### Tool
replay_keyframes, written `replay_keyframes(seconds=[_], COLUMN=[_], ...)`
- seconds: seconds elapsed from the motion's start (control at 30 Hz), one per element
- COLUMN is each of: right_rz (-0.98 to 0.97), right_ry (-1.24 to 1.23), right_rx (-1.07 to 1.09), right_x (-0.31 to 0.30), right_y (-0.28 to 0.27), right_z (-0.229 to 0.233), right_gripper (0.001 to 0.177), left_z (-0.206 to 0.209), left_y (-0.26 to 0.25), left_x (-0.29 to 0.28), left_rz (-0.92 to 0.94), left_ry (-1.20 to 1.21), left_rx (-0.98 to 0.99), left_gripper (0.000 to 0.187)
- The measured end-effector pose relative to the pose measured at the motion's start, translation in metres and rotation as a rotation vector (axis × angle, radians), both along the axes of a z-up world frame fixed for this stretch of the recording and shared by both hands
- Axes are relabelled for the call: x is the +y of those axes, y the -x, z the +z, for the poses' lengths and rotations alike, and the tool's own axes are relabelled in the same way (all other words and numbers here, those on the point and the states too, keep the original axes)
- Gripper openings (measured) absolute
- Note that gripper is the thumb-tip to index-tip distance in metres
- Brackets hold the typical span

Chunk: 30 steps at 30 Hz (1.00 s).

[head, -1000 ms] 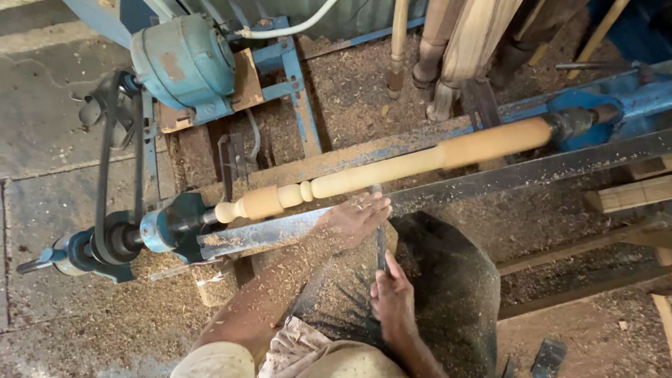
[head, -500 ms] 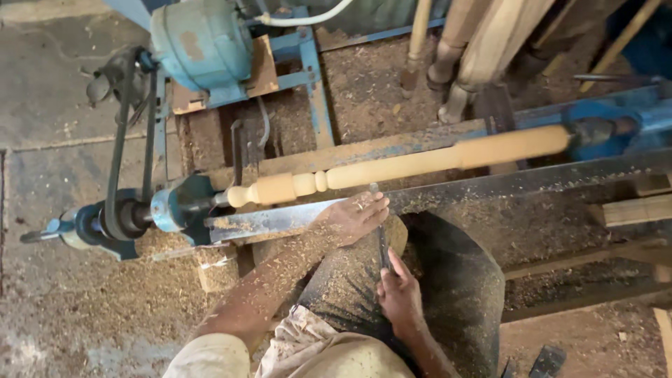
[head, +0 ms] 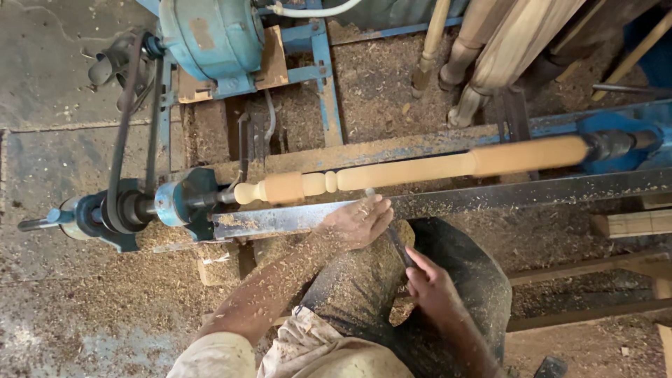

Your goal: The person uses a chisel to shape a rotating wooden spindle on a lathe, creating decorative beads and grooves. Wood shavings accumulate on the floor as the tool removes material from the spinning workpiece.

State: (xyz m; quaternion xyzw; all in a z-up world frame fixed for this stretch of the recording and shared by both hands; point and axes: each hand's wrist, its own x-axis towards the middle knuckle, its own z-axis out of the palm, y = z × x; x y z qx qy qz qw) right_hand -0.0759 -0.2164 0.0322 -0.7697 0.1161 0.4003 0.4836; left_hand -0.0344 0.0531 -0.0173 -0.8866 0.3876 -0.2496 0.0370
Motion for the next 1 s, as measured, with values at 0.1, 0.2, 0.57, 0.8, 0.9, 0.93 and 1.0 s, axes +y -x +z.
replay_keyframes(seconds=[0.1, 0.2, 0.57, 0.8, 0.9, 0.93, 1.0], right_rz=[0.024, -0.091, -0.567, -0.525, -0.356, -0.286, -0.217], right_ry=[-0.069, -0.135, -0.284, -0.234, -0.176, -0.155, -0.143], right_rx=[-0.039, -0.023, 0.082, 0.084, 0.024, -0.007, -0.019], right_x=[-0.005, -0.002, 0.056, 0.053, 0.036, 0.030, 0.021], right_y=[-0.010, 0.000, 0.056, 0.052, 0.041, 0.038, 0.032], right_z=[0.000, -0.007, -0.015, -0.015, -0.014, -0.013, -0.013], right_gripper=[0.059, 0.059, 0.058, 0.059, 0.059, 0.058, 0.059], left_z=[-0.002, -0.002, 0.028, 0.017, 0.004, 0.002, -0.002], left_y=[0.001, -0.002, -0.011, -0.014, -0.013, -0.013, -0.011], left_x=[-0.003, -0.008, -0.010, -0.008, -0.010, -0.010, -0.009], left_rz=[0.049, 0.041, -0.054, -0.083, -0.057, -0.047, -0.037], left_ry=[0.034, 0.044, 0.114, 0.159, 0.186, 0.182, 0.207], left_rx=[-0.053, 0.001, 0.176, 0.081, -0.065, -0.123, -0.070], left_gripper=[0.047, 0.047, 0.056, 0.050, 0.040, 0.037, 0.038])
